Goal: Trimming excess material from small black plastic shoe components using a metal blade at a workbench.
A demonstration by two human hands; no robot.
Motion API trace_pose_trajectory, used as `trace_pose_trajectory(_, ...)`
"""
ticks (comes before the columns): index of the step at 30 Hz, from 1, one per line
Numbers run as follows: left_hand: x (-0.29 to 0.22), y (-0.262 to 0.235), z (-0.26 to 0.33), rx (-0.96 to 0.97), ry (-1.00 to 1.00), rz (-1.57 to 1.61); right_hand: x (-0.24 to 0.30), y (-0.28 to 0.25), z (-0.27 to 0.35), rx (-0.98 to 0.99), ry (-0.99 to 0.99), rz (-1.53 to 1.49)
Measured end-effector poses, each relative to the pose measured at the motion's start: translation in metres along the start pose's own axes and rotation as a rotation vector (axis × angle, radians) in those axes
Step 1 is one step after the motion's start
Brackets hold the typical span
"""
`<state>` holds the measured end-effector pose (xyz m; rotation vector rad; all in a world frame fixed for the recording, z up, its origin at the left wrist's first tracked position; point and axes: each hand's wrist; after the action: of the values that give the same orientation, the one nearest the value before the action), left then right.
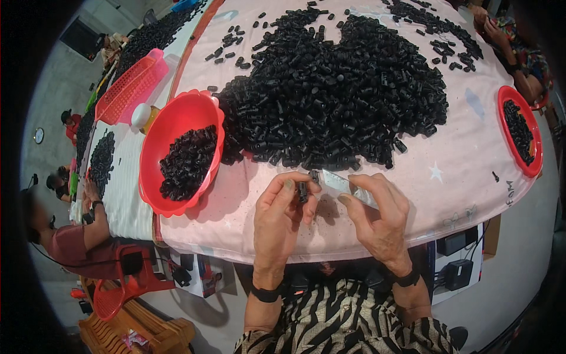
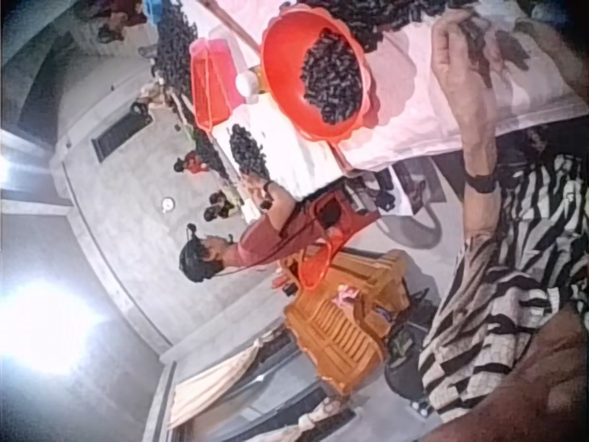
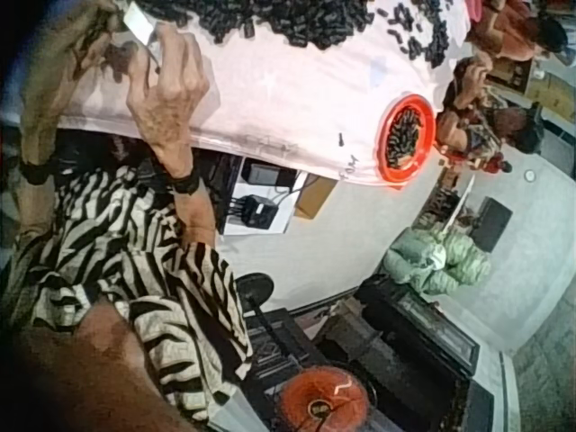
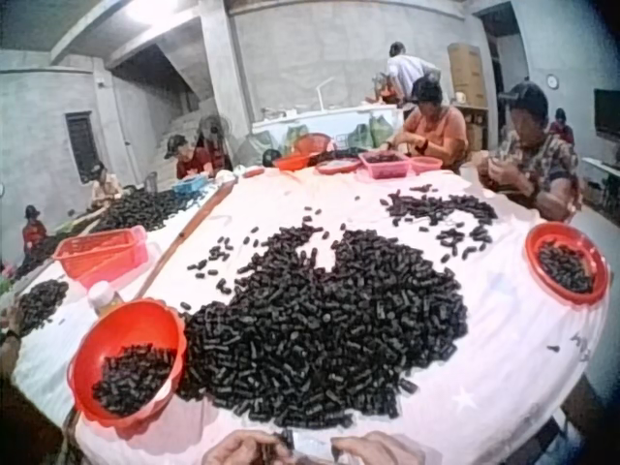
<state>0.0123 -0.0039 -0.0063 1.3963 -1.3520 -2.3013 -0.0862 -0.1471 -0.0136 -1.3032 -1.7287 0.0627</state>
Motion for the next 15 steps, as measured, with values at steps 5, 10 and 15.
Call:
trace_pose_trajectory(5,-0.0011,-0.0034,0.0025,0.001,0.001,-0.029,0.0012,0.0005,0.0002,0.021,0.021,-0.006)
trace_pose_trajectory(10,-0.0011,-0.0044,0.0030,0.002,0.014,-0.004,0.0021,-0.0014,-0.0005,0.013,-0.001,0.006)
trace_pose_trajectory(15,-0.0006,-0.0068,0.0021,0.008,0.016,0.030,0.0025,-0.0020,0.0000,0.006,0.001,-0.034)
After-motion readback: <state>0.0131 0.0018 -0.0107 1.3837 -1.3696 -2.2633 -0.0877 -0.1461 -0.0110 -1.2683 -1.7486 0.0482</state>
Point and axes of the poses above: each hand's wrist, its own z-axis away from the middle knuckle, its own y-axis out of the palm, x = y × z, and after that the axes turned 11 degrees about z, right-handed
